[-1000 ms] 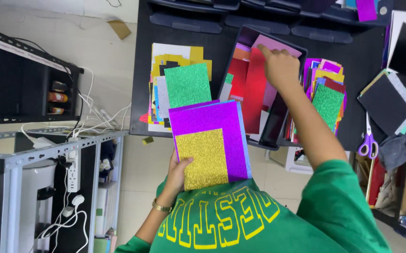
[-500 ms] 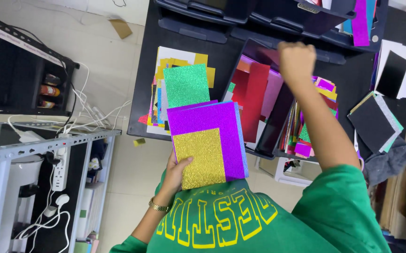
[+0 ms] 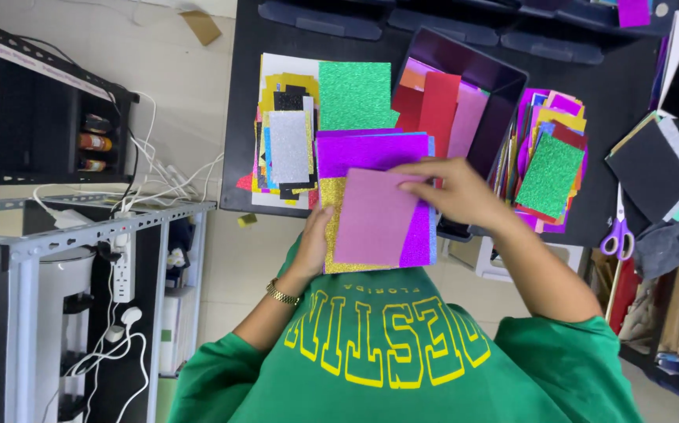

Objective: The person sorts and stacks colorful glittery foam sheets and cutouts on a workbench, moving them between piles and into a black plastic bin. They handle rectangular sheets and circular cutouts, arranging them by color and shape while occasionally shifting items aside to access others.

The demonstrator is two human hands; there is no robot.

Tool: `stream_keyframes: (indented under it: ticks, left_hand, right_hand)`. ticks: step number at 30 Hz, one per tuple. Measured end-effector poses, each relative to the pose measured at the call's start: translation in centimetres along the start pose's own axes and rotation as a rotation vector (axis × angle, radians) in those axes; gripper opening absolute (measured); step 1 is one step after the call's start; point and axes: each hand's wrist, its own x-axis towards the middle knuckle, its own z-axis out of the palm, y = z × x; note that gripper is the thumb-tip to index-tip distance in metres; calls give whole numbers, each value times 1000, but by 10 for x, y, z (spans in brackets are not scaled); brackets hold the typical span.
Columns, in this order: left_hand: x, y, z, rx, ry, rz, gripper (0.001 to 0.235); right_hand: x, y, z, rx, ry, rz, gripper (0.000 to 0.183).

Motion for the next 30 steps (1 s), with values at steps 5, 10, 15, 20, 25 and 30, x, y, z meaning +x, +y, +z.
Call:
stream_keyframes:
  ticks: [5,10,15,20,25,30]
  left_hand:
    - [-13,29,20,2,-125,83,52]
    - [-20,20,9,33,-128,87,56]
    - [-13,-23,-6,98,-84,87,71]
    - [-23,-9,-15,102,-3,20,72]
    - [-31,-13,-25,87,39,2,68]
    - [-31,-16,-35,42,119,-8,66]
  right_hand:
    - [6,-2,28,-120,-2,-6,31]
    - [6,-1,41,-203,-16,-126,29]
    - [5,13,46,-456,129,-319,25]
    - [35,149,-33,-528,344,-53,23]
    - [74,341,-82,-872,242,267,55]
    - [98,372,-75,-879,25,665,107]
